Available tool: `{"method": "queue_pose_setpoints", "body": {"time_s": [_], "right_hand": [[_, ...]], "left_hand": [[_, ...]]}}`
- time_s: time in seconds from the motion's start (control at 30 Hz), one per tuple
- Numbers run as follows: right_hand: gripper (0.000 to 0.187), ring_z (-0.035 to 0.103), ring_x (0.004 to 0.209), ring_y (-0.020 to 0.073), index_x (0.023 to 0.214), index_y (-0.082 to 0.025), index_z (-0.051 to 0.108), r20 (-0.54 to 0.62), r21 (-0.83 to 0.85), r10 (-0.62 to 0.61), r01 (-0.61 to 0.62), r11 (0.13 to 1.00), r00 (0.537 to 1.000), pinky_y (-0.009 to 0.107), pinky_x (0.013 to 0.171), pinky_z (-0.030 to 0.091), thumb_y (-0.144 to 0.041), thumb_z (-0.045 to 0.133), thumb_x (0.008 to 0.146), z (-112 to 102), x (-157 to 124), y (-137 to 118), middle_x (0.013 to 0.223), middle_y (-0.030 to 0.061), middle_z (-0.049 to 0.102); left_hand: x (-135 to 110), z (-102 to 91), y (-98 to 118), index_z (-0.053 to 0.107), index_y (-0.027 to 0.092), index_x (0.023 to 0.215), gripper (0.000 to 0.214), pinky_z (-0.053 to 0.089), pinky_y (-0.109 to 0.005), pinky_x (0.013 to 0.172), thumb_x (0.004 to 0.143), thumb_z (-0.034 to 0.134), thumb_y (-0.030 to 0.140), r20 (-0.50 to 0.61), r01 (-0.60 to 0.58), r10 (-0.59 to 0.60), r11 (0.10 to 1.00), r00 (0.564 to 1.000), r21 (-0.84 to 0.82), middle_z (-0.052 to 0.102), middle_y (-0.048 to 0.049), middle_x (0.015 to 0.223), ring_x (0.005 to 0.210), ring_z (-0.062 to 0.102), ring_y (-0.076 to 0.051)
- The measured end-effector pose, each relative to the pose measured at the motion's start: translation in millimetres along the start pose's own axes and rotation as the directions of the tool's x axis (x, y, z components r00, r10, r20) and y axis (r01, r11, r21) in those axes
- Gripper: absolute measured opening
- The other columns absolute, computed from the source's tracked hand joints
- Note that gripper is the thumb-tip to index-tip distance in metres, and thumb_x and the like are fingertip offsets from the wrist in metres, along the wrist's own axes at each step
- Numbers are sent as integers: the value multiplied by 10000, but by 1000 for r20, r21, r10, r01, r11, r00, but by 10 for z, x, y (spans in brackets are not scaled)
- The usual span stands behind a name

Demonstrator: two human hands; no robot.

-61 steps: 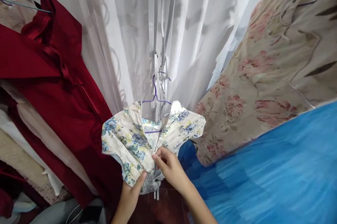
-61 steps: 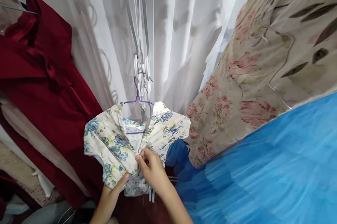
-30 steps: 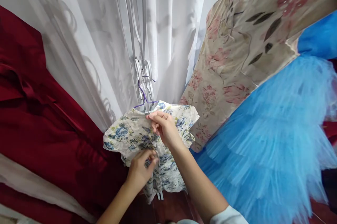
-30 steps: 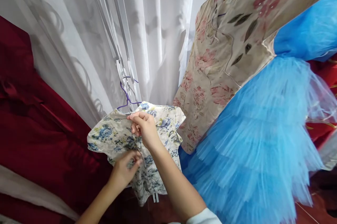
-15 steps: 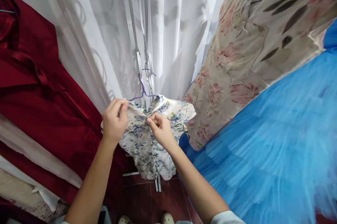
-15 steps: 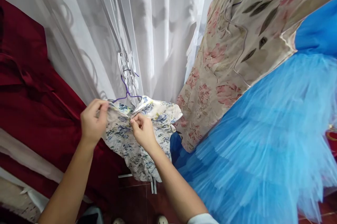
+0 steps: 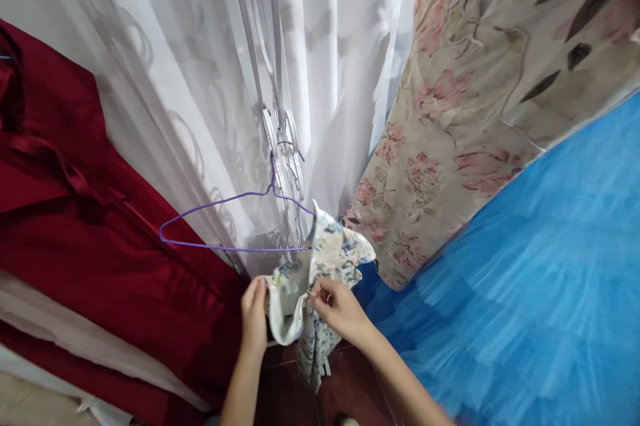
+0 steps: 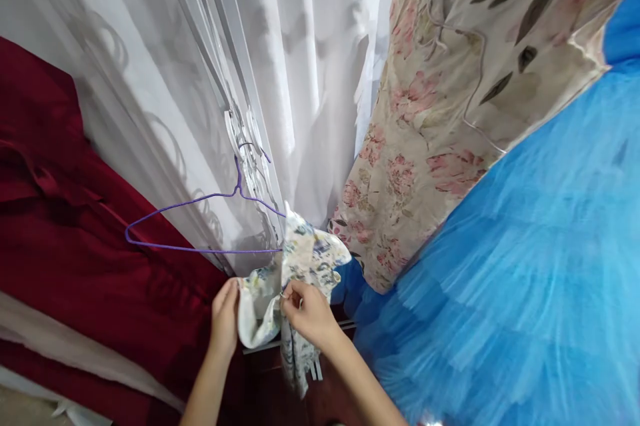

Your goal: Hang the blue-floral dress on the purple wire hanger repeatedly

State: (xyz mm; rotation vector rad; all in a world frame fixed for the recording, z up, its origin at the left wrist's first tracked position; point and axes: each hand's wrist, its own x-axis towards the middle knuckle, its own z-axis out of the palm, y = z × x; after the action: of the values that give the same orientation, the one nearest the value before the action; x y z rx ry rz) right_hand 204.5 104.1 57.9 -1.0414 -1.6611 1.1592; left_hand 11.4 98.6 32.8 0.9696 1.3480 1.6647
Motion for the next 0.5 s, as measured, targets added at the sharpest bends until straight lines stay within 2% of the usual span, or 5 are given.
{"method": "queue_pose_setpoints", "body": {"time_s": [0.1,0.2,0.27,0.37,0.5], "right_hand": [[374,591,963,253,1054,-212,646,24,-100,-81,83,992,996,358,874,458,-134,647,688,-78,-211,-26,1034,71,650],[286,588,1015,275,1088,-224,662,58,37,-76,73,997,995,392,928,462,-199,595,811,-117,-387,-160,1020,79,663],[207,599,917,251,1038,-211,681,95,148,-18,4,989,995,363,849,493,-295,576,882,-127,-453,-234,920,55,670],[312,562,742,191,903,-165,689,155,247,32,-70,967,987,303,709,487,-463,600,898,-177,-513,-276,783,25,640],[392,520,631,143,845,-139,667,237,317,58,-133,939,970,258,593,433,-525,619,889,-538,-602,-280,721,23,622]], "left_hand": [[-331,322,194,594,162,830,333,462,-244,707,950,496,457,315,-121,81,987,945,110,584,-32,792,769,572,-163],[-459,505,402,585,172,798,286,440,-253,751,979,461,357,477,-319,189,924,858,209,547,-35,797,790,549,-166],[-459,569,459,594,177,798,275,442,-260,761,973,468,348,492,-344,202,913,847,218,537,-39,809,801,548,-174],[-447,594,425,644,182,836,300,454,-296,872,953,496,414,556,-272,124,943,822,192,579,-69,941,925,572,-206],[-578,508,235,714,204,1045,443,452,-369,979,942,452,545,734,20,-198,970,650,244,668,-100,1071,1043,602,-260]]}}
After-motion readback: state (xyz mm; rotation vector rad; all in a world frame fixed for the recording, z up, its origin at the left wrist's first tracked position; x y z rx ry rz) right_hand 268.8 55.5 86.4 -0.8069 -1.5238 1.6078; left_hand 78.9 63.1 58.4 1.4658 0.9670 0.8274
